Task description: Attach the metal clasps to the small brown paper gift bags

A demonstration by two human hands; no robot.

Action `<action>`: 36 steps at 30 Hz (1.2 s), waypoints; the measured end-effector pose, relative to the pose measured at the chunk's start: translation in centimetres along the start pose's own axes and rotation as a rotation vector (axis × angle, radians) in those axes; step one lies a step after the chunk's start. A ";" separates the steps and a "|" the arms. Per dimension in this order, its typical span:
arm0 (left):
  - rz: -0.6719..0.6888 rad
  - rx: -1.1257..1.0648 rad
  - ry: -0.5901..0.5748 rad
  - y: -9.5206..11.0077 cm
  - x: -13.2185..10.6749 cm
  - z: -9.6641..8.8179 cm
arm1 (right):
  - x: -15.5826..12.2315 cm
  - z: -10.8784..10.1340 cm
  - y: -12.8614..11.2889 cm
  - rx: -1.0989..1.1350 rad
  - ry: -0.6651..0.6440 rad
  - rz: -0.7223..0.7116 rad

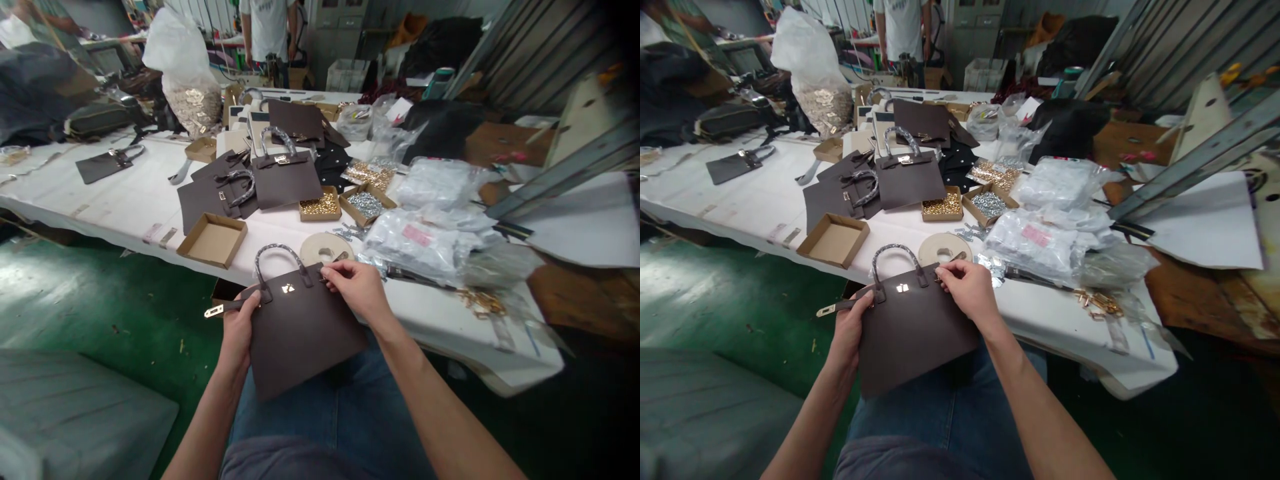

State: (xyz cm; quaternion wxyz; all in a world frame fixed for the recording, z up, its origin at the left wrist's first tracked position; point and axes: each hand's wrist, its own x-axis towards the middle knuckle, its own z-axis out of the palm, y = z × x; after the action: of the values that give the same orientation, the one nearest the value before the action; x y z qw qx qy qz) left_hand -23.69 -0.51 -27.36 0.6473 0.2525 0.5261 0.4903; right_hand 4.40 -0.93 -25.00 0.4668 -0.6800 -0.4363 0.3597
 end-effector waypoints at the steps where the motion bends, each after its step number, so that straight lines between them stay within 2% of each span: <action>1: -0.011 -0.011 -0.006 -0.2 0.3 0.0 | 0.1 0.0 0.0 0.000 -0.007 0.005; 7: -0.028 -0.029 0.008 -1.7 1.2 -0.3 | 0.3 -0.3 -0.3 -0.047 -0.028 -0.047; 18: -0.047 -0.089 -0.030 -3.1 1.8 -0.5 | 0.3 -0.2 -0.1 -0.035 -0.019 -0.027; 23: 0.125 0.014 -0.044 -2.8 1.7 -0.5 | -0.1 -0.2 0.3 -0.013 -0.018 -0.034; 25: 0.153 0.050 -0.049 -2.6 1.8 -0.7 | -0.2 -0.1 0.4 -0.017 0.002 -0.032; 28: 0.113 0.015 -0.051 -2.7 2.4 -1.0 | -0.4 0.2 0.3 -0.044 0.031 -0.034; 33: -0.052 -0.099 -0.066 -3.5 3.3 -1.4 | -0.3 0.3 -0.2 -0.077 0.037 -0.041; 36: -0.050 -0.132 -0.090 -3.9 3.4 -1.5 | -0.3 0.3 -0.1 -0.082 0.023 -0.044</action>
State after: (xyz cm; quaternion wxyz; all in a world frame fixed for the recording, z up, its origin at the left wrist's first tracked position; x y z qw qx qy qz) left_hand -23.74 0.72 -32.56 0.6975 0.2177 0.4693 0.4958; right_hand 4.01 -1.15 -24.98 0.4514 -0.6929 -0.4602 0.3231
